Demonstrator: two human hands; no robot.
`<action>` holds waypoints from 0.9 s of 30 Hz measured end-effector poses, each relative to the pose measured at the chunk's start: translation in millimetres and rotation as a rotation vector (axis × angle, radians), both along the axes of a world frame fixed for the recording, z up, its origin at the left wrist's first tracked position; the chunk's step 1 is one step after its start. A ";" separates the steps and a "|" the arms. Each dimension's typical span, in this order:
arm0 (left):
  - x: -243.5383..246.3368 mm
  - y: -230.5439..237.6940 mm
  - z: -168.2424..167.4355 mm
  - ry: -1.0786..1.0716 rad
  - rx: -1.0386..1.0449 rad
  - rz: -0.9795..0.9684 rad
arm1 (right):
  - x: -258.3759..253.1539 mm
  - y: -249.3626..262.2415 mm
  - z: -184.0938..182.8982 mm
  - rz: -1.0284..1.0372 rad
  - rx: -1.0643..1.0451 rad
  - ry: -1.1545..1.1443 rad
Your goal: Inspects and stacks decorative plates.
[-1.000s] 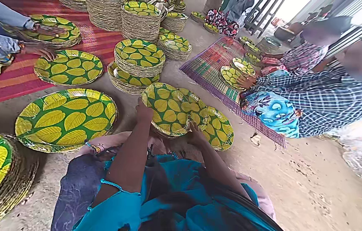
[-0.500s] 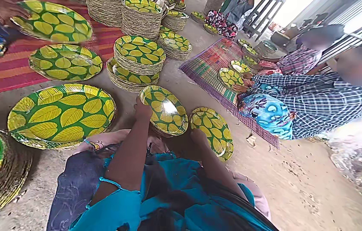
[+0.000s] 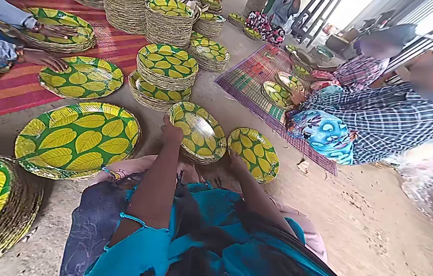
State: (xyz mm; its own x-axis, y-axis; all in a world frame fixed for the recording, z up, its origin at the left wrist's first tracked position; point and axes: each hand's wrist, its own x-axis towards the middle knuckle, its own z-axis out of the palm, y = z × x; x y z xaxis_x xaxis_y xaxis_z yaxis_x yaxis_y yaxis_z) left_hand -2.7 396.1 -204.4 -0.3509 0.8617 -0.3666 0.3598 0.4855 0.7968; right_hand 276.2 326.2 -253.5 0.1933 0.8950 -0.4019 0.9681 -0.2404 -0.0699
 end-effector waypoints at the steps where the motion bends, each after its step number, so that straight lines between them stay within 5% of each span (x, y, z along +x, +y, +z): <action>1: 0.2 -0.6 0.6 -0.004 0.000 0.003 | 8.1 -2.2 -5.5 -0.089 -0.062 -0.047; 6: 2.2 -0.7 6.8 0.015 -0.025 -0.002 | 12.6 -2.4 -3.8 -0.126 -0.116 -0.101; 17: 2.2 1.4 3.9 -0.069 0.015 0.031 | 9.9 6.6 12.4 -0.264 0.157 0.142; 20: 1.3 -0.1 2.4 -0.115 0.058 0.037 | -10.8 0.8 12.5 -0.107 0.265 0.165; 24: -1.3 0.3 -1.0 -0.150 0.107 0.029 | -17.8 2.2 9.5 0.442 0.293 0.508; 27: -3.5 0.4 -0.4 -0.114 0.086 0.013 | -12.3 4.9 7.6 0.447 0.238 0.446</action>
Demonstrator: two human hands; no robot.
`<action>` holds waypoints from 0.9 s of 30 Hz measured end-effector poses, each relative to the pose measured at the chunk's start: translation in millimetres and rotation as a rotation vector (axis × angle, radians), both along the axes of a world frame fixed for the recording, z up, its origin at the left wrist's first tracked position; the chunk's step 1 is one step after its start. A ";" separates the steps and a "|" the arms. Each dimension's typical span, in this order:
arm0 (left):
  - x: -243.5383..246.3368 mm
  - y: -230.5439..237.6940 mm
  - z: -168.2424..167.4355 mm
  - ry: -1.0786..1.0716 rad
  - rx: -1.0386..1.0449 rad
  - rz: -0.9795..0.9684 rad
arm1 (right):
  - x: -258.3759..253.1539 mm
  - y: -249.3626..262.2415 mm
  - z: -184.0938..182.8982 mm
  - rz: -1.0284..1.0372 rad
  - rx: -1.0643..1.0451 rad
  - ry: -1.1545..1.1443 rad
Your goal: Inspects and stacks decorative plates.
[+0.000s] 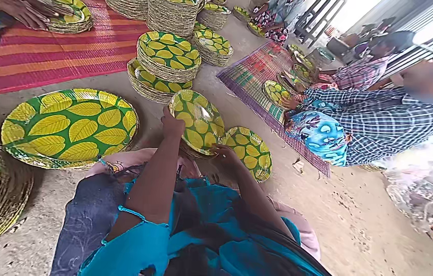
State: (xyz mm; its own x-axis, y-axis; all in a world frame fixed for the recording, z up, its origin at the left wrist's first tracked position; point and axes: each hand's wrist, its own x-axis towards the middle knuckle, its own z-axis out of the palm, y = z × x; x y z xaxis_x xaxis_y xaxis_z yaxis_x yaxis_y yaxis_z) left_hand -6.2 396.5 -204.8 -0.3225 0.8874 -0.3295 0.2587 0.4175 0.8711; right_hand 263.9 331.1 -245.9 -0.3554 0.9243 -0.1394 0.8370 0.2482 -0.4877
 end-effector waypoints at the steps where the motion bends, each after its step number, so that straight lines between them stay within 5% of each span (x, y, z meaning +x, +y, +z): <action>1: 0.4 -1.7 1.9 0.021 -0.018 -0.006 | 5.8 -0.1 -4.9 -0.102 -0.003 -0.065; 5: 2.9 -3.6 7.3 0.055 -0.087 0.003 | 20.7 -4.6 -19.8 -0.448 -0.269 -0.378; 9: 3.0 -0.9 5.6 0.052 -0.080 0.007 | 19.5 -8.0 -20.9 -0.503 -0.430 -0.562; 19: 1.5 3.4 1.0 -0.045 -0.048 0.054 | 25.4 -2.1 13.3 -0.736 -0.160 -0.320; 22: 2.3 3.7 -0.1 -0.082 -0.006 0.092 | 20.6 -0.8 4.7 -0.482 0.037 -0.120; 25: 0.2 2.7 -1.0 -0.092 0.048 0.106 | 4.2 -0.9 4.1 -0.075 0.016 -0.095; 27: -3.6 6.3 -2.3 -0.157 0.034 0.112 | -6.7 -1.9 11.4 -0.004 -0.025 -0.130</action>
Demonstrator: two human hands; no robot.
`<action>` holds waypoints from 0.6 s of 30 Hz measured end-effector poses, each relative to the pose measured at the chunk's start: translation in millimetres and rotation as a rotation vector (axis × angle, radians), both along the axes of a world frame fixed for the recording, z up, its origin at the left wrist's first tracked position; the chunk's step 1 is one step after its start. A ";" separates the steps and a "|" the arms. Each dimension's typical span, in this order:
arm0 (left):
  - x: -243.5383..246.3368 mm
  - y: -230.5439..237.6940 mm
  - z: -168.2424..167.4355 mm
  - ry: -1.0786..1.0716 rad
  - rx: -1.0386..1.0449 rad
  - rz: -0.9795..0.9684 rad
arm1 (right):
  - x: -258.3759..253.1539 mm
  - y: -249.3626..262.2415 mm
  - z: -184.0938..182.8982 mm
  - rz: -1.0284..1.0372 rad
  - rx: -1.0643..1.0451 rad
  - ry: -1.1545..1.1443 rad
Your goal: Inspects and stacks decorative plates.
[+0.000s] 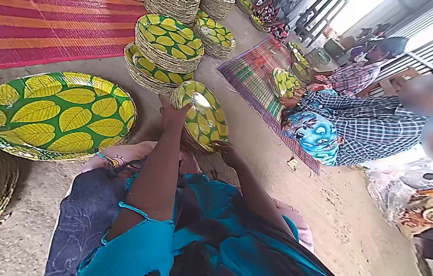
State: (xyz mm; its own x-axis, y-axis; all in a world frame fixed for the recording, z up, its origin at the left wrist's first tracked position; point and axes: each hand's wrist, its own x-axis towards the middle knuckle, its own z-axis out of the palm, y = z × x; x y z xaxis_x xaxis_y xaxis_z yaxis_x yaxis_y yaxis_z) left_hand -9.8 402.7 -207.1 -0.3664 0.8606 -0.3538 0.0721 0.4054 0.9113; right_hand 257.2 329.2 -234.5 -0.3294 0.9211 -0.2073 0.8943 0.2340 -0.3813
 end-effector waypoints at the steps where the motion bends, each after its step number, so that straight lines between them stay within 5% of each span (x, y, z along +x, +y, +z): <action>1: -1.1 2.7 -2.7 -0.054 -0.022 -0.014 | -1.4 -0.9 2.4 -0.019 0.005 -0.035; 6: 7.6 3.0 -13.4 -0.247 -0.085 -0.160 | 31.7 -5.2 12.3 -0.242 0.127 -0.113; 10: 2.2 1.7 3.6 -0.308 -0.053 -0.086 | 54.1 -20.6 48.3 -0.394 0.359 0.093; 14: -27.3 -2.5 51.3 -0.435 0.172 0.067 | 64.1 -43.6 94.1 -0.354 0.353 0.397; 18: -83.9 -30.2 119.3 -0.597 0.500 0.206 | 83.5 -87.5 140.1 -0.274 0.321 0.337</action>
State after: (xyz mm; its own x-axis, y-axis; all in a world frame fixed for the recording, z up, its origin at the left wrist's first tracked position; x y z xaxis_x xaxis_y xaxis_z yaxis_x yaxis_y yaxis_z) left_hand -93.7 372.5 -87.8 -0.4058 0.9046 -0.1307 -0.5163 -0.1088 0.8495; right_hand 340.7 241.7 -94.4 -0.0675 0.9824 0.1743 0.7793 0.1610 -0.6056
